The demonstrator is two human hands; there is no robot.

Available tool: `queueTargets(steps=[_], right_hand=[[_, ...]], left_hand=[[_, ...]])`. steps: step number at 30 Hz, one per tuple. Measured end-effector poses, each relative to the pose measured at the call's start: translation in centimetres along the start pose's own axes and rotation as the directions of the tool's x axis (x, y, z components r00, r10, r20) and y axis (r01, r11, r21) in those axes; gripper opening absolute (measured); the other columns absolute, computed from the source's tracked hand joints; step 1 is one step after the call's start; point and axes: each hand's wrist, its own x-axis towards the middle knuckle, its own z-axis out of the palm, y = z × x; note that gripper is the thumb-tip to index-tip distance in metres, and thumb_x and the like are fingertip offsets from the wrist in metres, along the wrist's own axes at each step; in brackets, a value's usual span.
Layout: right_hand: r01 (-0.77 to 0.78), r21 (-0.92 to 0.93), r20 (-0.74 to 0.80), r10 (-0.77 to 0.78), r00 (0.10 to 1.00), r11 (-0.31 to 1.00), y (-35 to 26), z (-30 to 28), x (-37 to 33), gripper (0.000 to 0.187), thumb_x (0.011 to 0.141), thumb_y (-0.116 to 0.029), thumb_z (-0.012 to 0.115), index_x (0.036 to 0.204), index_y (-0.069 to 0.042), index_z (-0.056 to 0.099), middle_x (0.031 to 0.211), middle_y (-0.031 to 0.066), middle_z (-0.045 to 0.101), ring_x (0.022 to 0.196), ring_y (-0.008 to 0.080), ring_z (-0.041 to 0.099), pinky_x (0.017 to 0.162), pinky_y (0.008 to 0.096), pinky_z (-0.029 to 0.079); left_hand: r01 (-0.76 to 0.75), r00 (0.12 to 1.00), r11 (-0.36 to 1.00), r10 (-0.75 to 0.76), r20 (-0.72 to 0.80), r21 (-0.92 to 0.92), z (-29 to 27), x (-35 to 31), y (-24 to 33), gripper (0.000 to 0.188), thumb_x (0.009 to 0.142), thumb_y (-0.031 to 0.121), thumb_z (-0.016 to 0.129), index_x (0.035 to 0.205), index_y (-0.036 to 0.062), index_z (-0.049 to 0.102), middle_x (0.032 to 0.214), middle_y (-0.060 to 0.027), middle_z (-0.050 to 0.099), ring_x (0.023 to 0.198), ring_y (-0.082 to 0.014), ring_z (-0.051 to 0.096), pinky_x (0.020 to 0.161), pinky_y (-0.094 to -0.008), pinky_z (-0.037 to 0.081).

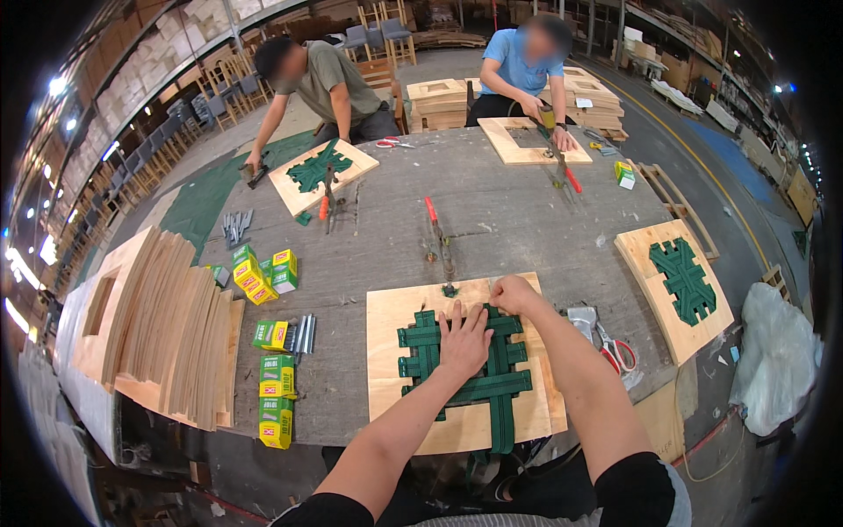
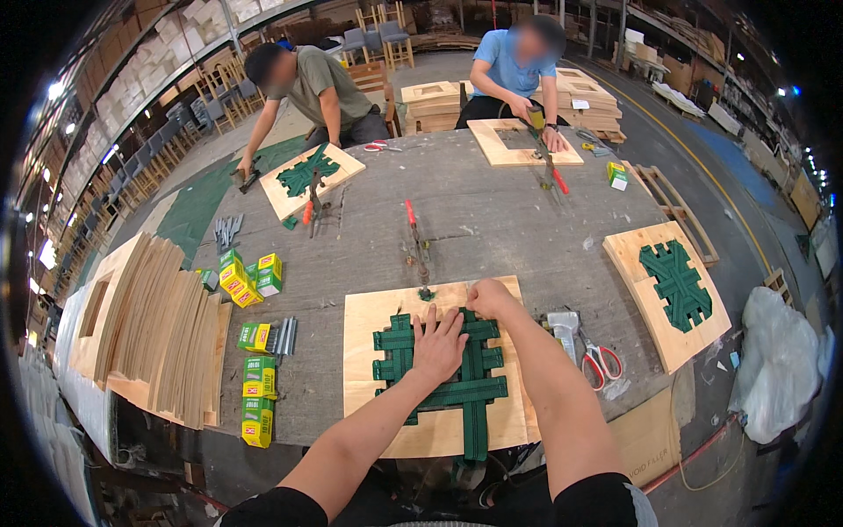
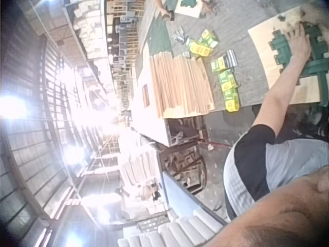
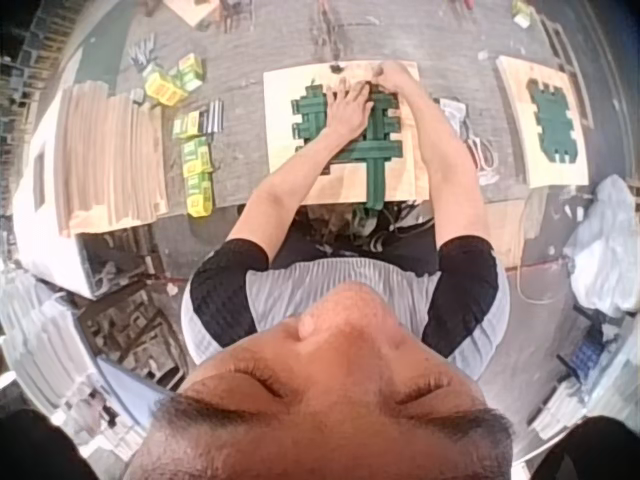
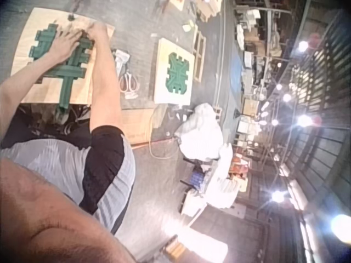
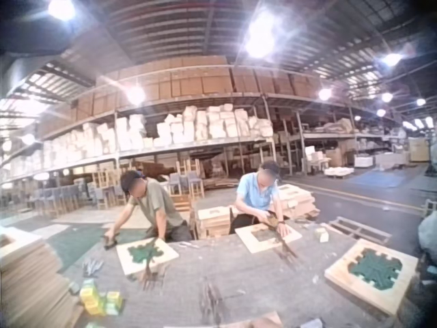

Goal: The person assembles green plastic strips onto a square wooden board using a pneumatic nail gun. They place strips in parallel and perpendicular orientations to form a grid pattern, then secure them with nails.

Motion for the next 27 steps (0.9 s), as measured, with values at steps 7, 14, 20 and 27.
queueTargets(steps=[7,14,20,27], right_hand=[[0.026,0.018,0.009,-0.026,1.000,0.999,-0.2,0.3,0.0,0.016,0.082,-0.014,0.081,0.093,-0.003,0.078,0.082,0.0142,0.075,0.069,0.0218,0.071,0.065,0.0375,0.057],[-0.009,0.230,-0.046,0.020,0.999,0.973,0.5,-0.9,-1.7,0.020,0.090,-0.018,0.075,0.103,-0.003,0.077,0.083,0.0092,0.074,0.072,0.0146,0.068,0.059,0.0338,0.055],[0.096,0.477,-0.489,0.173,0.855,0.874,5.0,-4.0,-9.6,0.027,0.095,-0.023,0.071,0.109,0.000,0.075,0.082,0.0090,0.073,0.075,0.0165,0.068,0.067,0.0334,0.054],[-0.401,-0.072,-0.641,0.265,0.720,0.913,13.6,-4.1,-18.0,0.040,0.084,-0.035,0.080,0.099,0.002,0.075,0.092,0.0247,0.074,0.087,0.0371,0.073,0.078,0.0442,0.056]], left_hand=[[0.009,1.000,1.000,-0.009,-0.001,0.004,0.1,-0.3,-0.4,0.048,0.107,0.039,0.047,0.148,0.0157,0.054,0.159,-0.0002,0.043,0.154,-0.0404,0.024,0.121,-0.0698,0.016],[0.006,1.000,1.000,-0.006,0.006,-0.005,0.0,0.1,0.5,0.049,0.106,0.040,0.047,0.150,0.0167,0.052,0.159,-0.0001,0.044,0.153,-0.0404,0.028,0.120,-0.0704,0.016],[0.033,0.998,0.999,-0.035,0.052,0.036,-0.4,-0.5,-1.1,0.051,0.108,0.041,0.043,0.153,0.0181,0.048,0.161,0.0000,0.040,0.153,-0.0396,0.027,0.122,-0.0704,0.014],[0.037,0.988,0.999,-0.037,0.150,0.003,-0.9,0.0,0.4,0.053,0.109,0.043,0.037,0.157,0.0201,0.043,0.166,0.0015,0.034,0.155,-0.0383,0.024,0.123,-0.0706,0.011]])
